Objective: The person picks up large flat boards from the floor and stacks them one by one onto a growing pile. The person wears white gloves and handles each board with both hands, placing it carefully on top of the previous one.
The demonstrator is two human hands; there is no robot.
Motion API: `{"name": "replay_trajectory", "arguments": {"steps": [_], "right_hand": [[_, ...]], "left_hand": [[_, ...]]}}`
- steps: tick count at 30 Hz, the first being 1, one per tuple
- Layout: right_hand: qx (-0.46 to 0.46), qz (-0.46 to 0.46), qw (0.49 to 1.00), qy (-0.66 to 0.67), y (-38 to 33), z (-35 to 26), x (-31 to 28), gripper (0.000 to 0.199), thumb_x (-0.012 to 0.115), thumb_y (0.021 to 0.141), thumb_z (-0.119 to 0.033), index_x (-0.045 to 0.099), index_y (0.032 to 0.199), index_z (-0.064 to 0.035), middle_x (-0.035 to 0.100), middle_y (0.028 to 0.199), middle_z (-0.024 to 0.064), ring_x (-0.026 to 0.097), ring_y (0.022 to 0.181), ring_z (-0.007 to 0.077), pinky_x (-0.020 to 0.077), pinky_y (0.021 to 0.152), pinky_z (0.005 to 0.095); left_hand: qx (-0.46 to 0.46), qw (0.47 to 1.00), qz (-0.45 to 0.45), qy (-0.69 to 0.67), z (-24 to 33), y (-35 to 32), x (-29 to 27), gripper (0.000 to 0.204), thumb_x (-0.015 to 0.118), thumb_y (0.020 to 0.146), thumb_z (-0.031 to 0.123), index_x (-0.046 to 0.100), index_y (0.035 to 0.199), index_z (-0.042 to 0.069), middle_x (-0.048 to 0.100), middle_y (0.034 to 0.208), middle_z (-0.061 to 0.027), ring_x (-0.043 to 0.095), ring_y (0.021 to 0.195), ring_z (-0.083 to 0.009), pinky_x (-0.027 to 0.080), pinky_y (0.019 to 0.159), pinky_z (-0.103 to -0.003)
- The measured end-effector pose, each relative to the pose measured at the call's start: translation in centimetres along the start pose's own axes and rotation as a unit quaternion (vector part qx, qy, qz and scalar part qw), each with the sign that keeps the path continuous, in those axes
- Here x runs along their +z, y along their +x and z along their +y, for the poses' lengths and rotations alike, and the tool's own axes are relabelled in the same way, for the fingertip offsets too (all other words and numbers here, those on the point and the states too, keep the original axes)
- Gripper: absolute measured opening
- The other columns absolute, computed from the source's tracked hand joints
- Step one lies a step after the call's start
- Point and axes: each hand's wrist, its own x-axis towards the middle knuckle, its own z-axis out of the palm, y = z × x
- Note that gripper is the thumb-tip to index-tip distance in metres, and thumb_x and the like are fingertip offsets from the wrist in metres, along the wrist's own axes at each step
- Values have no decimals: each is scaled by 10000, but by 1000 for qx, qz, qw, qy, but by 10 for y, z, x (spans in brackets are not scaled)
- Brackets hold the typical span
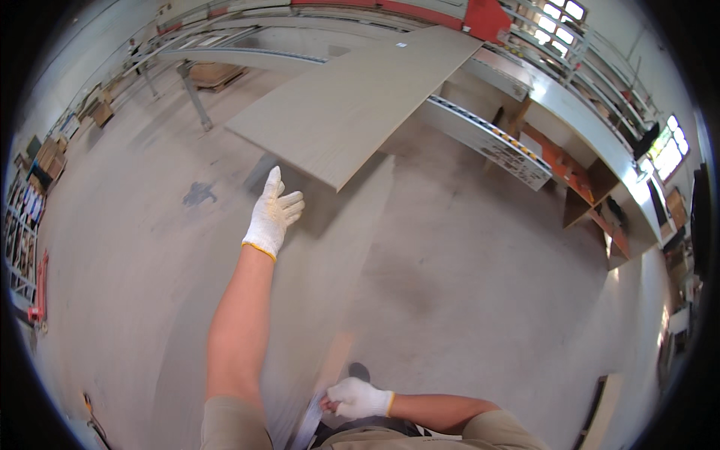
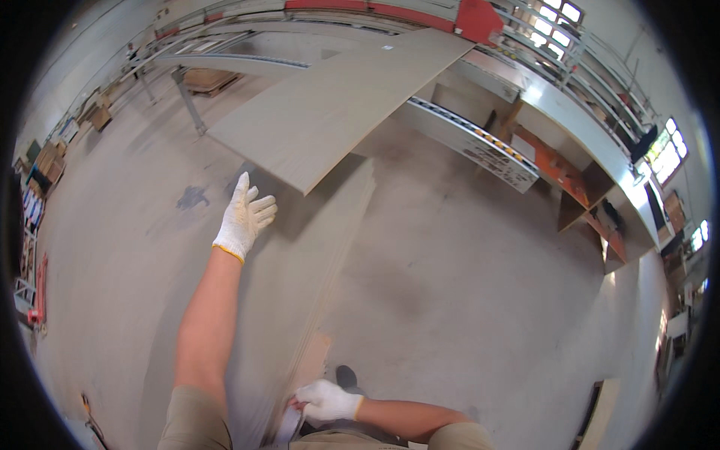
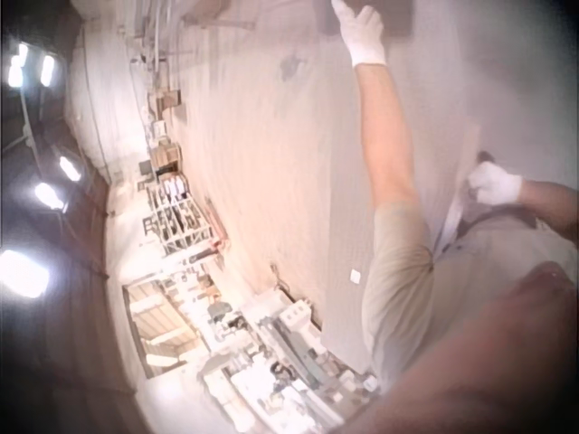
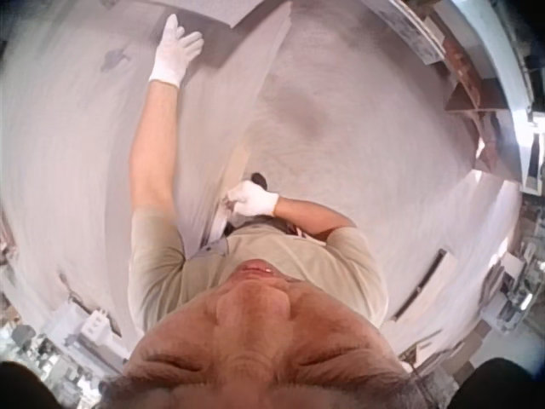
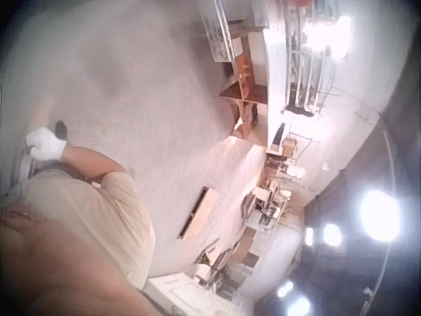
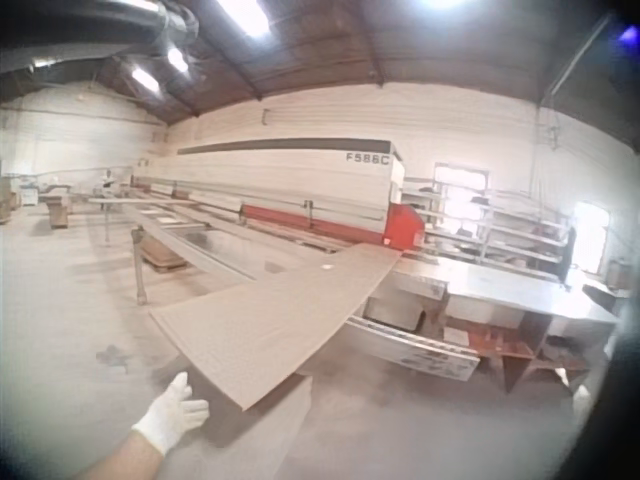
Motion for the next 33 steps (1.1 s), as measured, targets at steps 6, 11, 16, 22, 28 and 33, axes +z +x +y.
{"name": "replay_trajectory", "arguments": {"steps": [6, 11, 16, 22, 28, 33], "right_hand": [[288, 213, 932, 53, -78, 0, -79, 212, 607, 935, -85, 719, 1084, 17, 763, 995, 130, 738, 941, 211, 568, 874, 322], [358, 297, 876, 131, -97, 11, -79, 232, 630, 960, -112, 712, 1135, 15, 767, 1027, 118, 729, 979, 175, 553, 914, 309], [333, 172, 927, 2, -67, -2, -47, 251, 600, 953, -120, 683, 1155, 3, 750, 1039, 132, 718, 987, 206, 544, 903, 320], [303, 29, 945, -116, -62, 3, -15, 337, 569, 922, -256, 683, 1193, -92, 730, 1076, 173, 692, 1001, 359, 538, 889, 425], [368, -27, 904, -215, -88, -9, -10, 390, 552, 913, -317, 668, 1232, -126, 718, 1091, 204, 669, 1032, 413, 523, 900, 477], [378, -12, 895, -236, -87, -16, -10, 358, 538, 915, -309, 666, 1185, -112, 713, 1071, 215, 663, 1015, 424, 511, 899, 498]], "left_hand": [[-37, 981, -79, -172, -24, 23, 62, 638, 702, 931, 414, 469, 1376, 20, 619, 1302, -194, 628, 1194, -371, 525, 1025, -561], [-77, 969, -163, -172, -55, 17, 88, 387, 746, 915, 249, 633, 1221, 42, 699, 1212, -124, 693, 1110, -310, 569, 967, -541], [-82, 973, -136, -169, -75, -12, 136, 425, 777, 886, 266, 647, 1196, 7, 696, 1151, -129, 705, 1013, -308, 601, 867, -514], [-91, 975, -140, -148, -102, -14, 148, 370, 773, 884, 228, 661, 1155, 2, 716, 1106, -163, 733, 949, -331, 593, 883, -527], [-81, 984, -101, -119, -113, -22, 160, 323, 774, 880, 244, 692, 1065, -9, 728, 1002, -177, 734, 839, -314, 605, 816, -470], [-17, 989, -103, -106, -124, -13, 137, 336, 768, 880, 218, 689, 1084, -37, 724, 996, -182, 734, 848, -325, 612, 780, -481]]}}
